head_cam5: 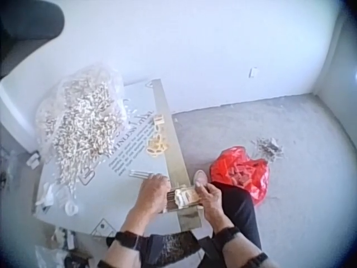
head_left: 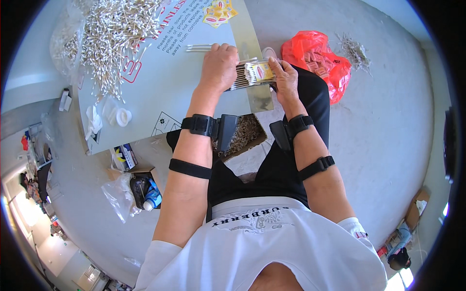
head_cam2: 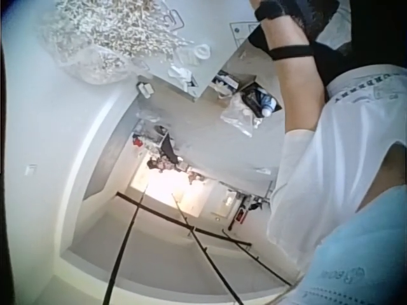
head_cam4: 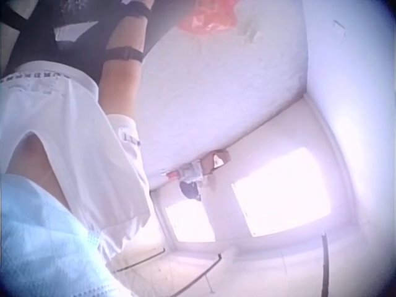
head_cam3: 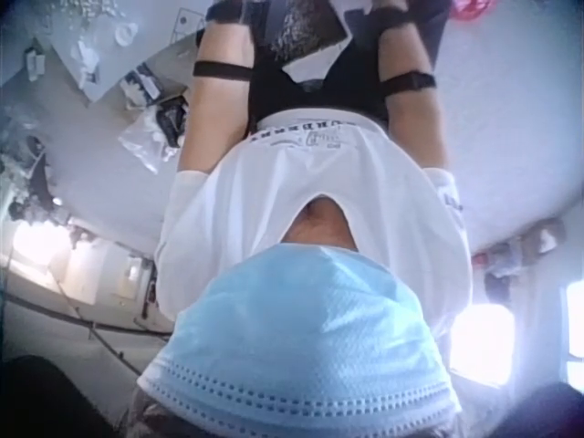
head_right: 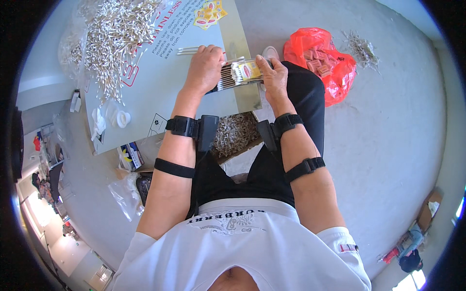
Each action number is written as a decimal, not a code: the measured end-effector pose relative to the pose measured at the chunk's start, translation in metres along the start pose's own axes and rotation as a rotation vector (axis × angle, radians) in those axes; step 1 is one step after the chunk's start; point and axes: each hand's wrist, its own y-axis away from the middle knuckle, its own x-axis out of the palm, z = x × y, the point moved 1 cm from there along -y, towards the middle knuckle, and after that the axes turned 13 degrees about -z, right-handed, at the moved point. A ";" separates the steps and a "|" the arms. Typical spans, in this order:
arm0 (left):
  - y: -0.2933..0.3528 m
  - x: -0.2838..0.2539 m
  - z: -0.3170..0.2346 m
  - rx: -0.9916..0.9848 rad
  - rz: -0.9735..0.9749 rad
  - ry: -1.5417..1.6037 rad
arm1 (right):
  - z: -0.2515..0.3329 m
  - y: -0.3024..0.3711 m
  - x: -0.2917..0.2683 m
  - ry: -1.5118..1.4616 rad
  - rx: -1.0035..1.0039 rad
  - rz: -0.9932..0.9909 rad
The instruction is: The recorder is seen picking up and arranging multiple cotton swabs onto a card before sealing them into a small plastic bag.
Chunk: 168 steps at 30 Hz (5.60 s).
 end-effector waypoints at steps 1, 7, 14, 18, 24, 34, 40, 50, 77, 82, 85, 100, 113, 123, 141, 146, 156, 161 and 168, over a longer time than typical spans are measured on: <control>0.000 -0.002 0.002 0.002 -0.019 -0.007 | 0.000 0.000 0.000 -0.002 0.000 0.000; 0.006 -0.026 0.011 0.081 0.050 -0.055 | 0.000 0.000 0.000 -0.020 0.004 -0.007; 0.005 -0.022 0.006 0.135 0.093 -0.152 | -0.001 -0.002 -0.001 -0.015 -0.011 -0.003; 0.006 -0.015 0.003 0.195 0.066 -0.161 | -0.002 0.000 0.001 -0.027 -0.034 -0.004; 0.006 -0.015 0.002 0.205 0.070 -0.221 | -0.005 -0.006 -0.001 -0.054 -0.053 -0.029; 0.000 -0.005 -0.006 0.131 0.104 -0.094 | -0.004 -0.008 -0.002 -0.083 -0.057 -0.016; 0.034 0.018 -0.008 -0.480 -0.528 0.810 | -0.002 -0.006 0.004 -0.155 0.000 -0.124; 0.032 0.033 -0.044 -0.572 -0.530 1.079 | -0.005 -0.006 0.002 0.012 -0.188 -0.071; 0.042 0.046 -0.083 -0.676 -0.582 1.179 | -0.005 -0.008 -0.002 0.407 -0.545 -0.128; 0.057 0.033 -0.060 -0.775 -0.551 1.405 | 0.013 0.003 0.002 0.492 -0.548 -0.126; 0.064 0.029 -0.057 -0.799 -0.561 1.436 | -0.006 -0.009 0.000 0.236 -0.222 -0.047; 0.073 0.024 -0.071 -0.977 -0.765 1.793 | -0.009 -0.020 -0.014 -0.150 0.283 0.078; 0.083 0.035 -0.089 -0.969 -0.745 1.705 | -0.002 -0.015 -0.021 -0.074 0.306 0.162; 0.090 0.026 -0.091 -0.795 -0.659 1.286 | -0.002 -0.018 -0.027 -0.044 0.362 0.090; 0.085 0.021 -0.079 -0.458 -0.596 0.838 | 0.006 0.005 -0.015 0.035 0.257 -0.042; 0.077 0.038 -0.076 -0.646 -0.449 1.437 | 0.008 0.004 -0.009 0.102 0.010 -0.199; 0.076 0.029 -0.066 -0.792 -0.588 1.590 | 0.011 0.000 -0.021 0.102 -0.027 -0.155; 0.087 0.015 -0.038 -0.831 -0.475 1.474 | 0.011 -0.004 -0.026 -0.033 0.079 0.053; 0.093 0.014 -0.040 -0.735 -0.418 1.313 | 0.007 0.000 -0.016 -0.059 0.030 0.117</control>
